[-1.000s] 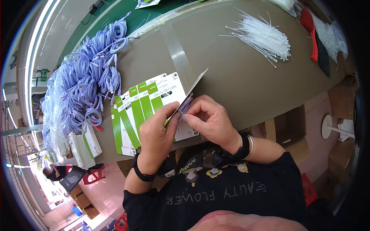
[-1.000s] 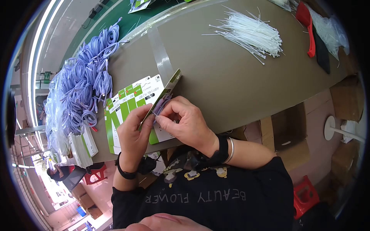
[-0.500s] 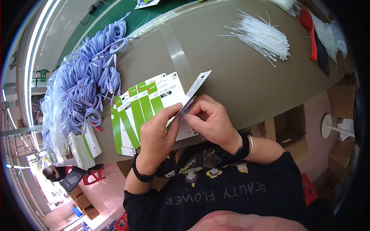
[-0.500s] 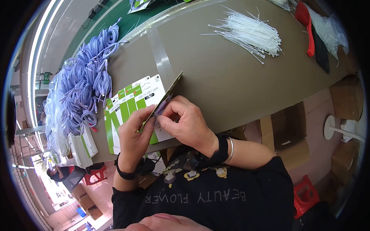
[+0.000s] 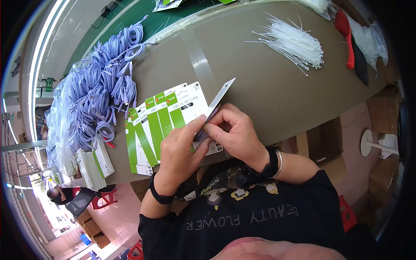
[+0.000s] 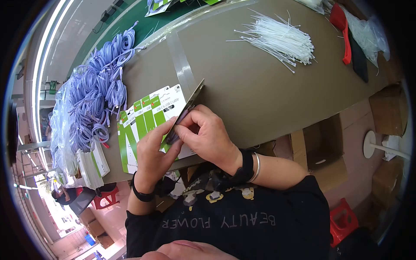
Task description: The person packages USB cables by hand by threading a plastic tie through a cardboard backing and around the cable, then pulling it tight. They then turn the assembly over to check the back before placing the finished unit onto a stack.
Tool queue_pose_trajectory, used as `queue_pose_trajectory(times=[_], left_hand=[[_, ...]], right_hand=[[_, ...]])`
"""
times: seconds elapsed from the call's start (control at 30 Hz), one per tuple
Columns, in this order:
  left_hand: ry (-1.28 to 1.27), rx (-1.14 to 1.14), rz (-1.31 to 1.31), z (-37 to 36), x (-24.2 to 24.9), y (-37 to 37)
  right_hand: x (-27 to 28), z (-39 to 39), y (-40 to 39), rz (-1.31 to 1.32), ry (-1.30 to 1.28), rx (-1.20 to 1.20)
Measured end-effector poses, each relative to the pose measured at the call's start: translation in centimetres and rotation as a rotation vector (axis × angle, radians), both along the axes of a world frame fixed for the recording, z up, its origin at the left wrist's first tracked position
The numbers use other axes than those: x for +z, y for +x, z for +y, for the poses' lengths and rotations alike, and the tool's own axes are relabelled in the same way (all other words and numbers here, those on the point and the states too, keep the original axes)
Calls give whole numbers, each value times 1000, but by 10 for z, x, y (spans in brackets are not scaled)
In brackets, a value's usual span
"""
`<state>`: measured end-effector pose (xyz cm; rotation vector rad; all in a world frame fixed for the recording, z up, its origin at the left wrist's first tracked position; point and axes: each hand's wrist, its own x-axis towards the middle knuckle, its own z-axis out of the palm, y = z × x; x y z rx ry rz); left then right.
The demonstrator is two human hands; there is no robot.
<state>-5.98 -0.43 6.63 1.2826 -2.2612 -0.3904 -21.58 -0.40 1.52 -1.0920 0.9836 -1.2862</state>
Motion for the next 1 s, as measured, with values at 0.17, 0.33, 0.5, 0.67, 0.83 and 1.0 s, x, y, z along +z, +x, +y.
queue_pose_trajectory(times=[0.17, 0.33, 0.5, 0.67, 0.83, 1.0], left_hand=[[-115, -8, -128, 2, -2, 5], [-254, -114, -173, 1, 4, -2], [-383, -166, -230, 3, 10, -1], [-58, -101, -124, 7, 22, 10], [558, 60, 422, -11, -1, 30], [15, -17, 42, -18, -22, 59]], right_hand=[[34, -15, -37, 421, -387, 30], [71, -33, -45, 837, -798, -35], [73, -51, -32, 788, -560, 397], [61, -59, -11, 779, -842, -51], [61, -70, -16, 532, -740, -58], [46, -62, -43, 729, -380, 301]])
